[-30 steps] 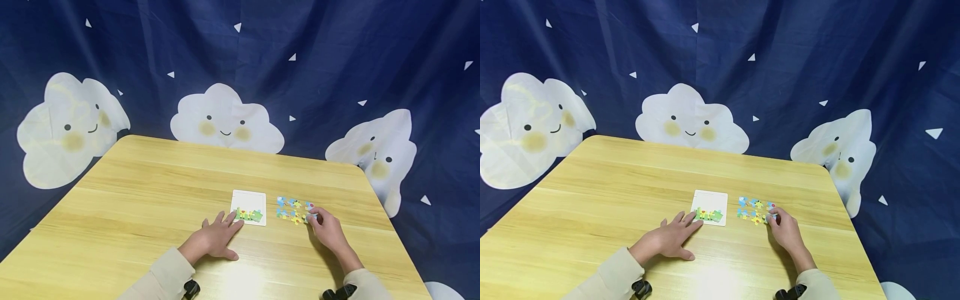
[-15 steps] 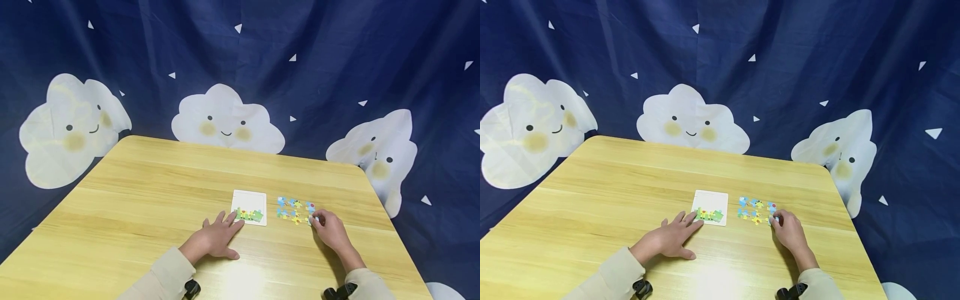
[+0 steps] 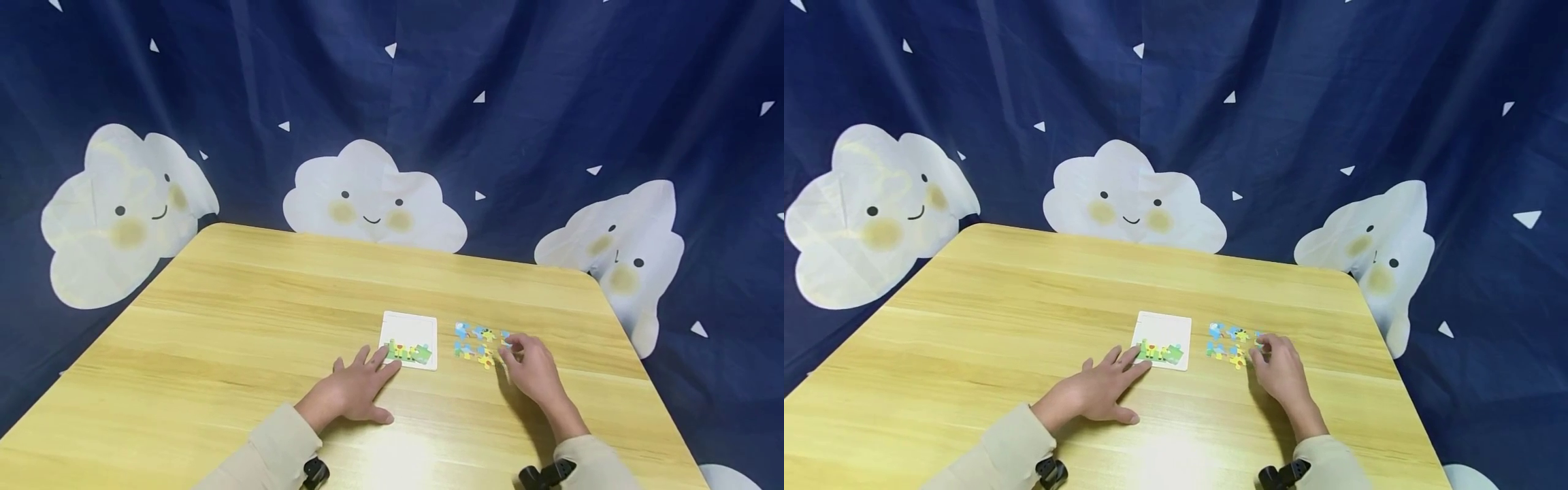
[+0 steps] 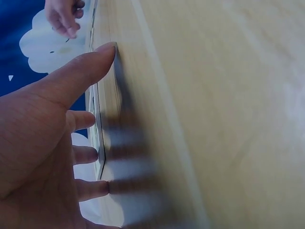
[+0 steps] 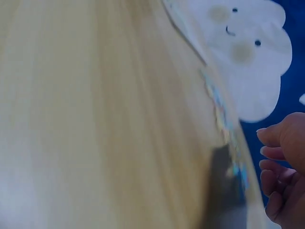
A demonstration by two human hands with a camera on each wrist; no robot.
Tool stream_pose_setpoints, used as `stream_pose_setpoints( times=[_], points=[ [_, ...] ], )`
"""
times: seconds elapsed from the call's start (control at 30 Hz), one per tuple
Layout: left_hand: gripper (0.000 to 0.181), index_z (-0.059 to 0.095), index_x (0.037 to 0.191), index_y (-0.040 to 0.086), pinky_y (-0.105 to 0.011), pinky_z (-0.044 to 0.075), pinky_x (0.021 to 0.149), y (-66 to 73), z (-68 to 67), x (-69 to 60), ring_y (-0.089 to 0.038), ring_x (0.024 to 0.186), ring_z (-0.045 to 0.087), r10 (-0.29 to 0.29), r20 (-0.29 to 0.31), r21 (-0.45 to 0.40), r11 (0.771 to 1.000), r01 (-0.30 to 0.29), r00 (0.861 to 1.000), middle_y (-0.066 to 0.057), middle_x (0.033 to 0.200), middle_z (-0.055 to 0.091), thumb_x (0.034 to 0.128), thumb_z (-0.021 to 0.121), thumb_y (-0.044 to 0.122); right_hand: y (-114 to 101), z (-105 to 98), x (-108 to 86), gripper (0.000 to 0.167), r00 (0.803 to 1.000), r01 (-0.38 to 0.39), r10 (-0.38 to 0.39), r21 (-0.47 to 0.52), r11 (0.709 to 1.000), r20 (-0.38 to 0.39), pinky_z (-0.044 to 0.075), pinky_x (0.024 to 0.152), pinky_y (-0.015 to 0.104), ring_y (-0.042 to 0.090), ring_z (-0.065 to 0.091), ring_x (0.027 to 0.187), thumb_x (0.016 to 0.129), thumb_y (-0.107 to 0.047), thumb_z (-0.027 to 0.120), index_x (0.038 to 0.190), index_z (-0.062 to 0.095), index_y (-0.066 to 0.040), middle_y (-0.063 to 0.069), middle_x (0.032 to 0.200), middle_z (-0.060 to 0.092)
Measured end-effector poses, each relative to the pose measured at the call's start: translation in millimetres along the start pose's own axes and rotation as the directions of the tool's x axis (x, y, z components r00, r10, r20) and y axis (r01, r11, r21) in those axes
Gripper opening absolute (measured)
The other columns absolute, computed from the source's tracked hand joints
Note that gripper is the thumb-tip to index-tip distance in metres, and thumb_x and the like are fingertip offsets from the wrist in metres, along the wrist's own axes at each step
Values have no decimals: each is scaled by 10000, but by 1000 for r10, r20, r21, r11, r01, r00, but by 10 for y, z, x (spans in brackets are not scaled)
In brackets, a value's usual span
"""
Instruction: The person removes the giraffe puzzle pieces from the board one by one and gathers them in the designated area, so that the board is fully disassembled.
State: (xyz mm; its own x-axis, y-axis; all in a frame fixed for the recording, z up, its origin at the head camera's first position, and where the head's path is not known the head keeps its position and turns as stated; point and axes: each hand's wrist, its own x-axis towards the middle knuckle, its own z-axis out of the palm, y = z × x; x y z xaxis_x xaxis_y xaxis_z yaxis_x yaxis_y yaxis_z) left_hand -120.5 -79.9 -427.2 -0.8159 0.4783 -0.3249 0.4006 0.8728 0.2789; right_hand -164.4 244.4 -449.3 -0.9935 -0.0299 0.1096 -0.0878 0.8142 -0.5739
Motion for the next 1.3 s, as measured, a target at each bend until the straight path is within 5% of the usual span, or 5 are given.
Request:
stream_pose_setpoints(
  times=[0.2,0.37,0.5,1.3],
  points=[
    [891,305,1482,243,-719,280,945,-7,19,-2,-420,1398,211,-9,0,-8,1000,9,1000,-103,1570,184,751,668,600,-257,114,63,306,998,22,-24,43,999,51,485,695,383,223,602,819,905,-192,615,1140,608,4,145,1013,591],
    [883,301,1482,254,-716,281,945,-17,32,-3,-422,1401,200,-28,5,-2,1000,28,1000,-107,1572,175,756,666,599,-463,248,131,287,996,48,-54,84,995,67,467,786,438,191,583,774,893,-187,630,1118,626,-10,121,985,602],
    [876,308,1480,256,-713,284,945,-22,30,-6,-422,1400,203,-34,8,5,999,34,999,-115,1569,182,758,660,606,-613,366,169,284,993,62,-73,122,991,90,494,688,362,187,594,790,886,-163,638,1118,627,-1,117,985,595],
    [849,312,1478,281,-702,316,930,-35,30,9,-419,1389,234,-27,7,74,997,27,1000,-112,1566,195,773,613,645,-1441,947,313,213,964,184,-215,196,963,155,467,697,318,148,558,755,885,-185,643,1062,648,-66,65,948,601]
  ],
)
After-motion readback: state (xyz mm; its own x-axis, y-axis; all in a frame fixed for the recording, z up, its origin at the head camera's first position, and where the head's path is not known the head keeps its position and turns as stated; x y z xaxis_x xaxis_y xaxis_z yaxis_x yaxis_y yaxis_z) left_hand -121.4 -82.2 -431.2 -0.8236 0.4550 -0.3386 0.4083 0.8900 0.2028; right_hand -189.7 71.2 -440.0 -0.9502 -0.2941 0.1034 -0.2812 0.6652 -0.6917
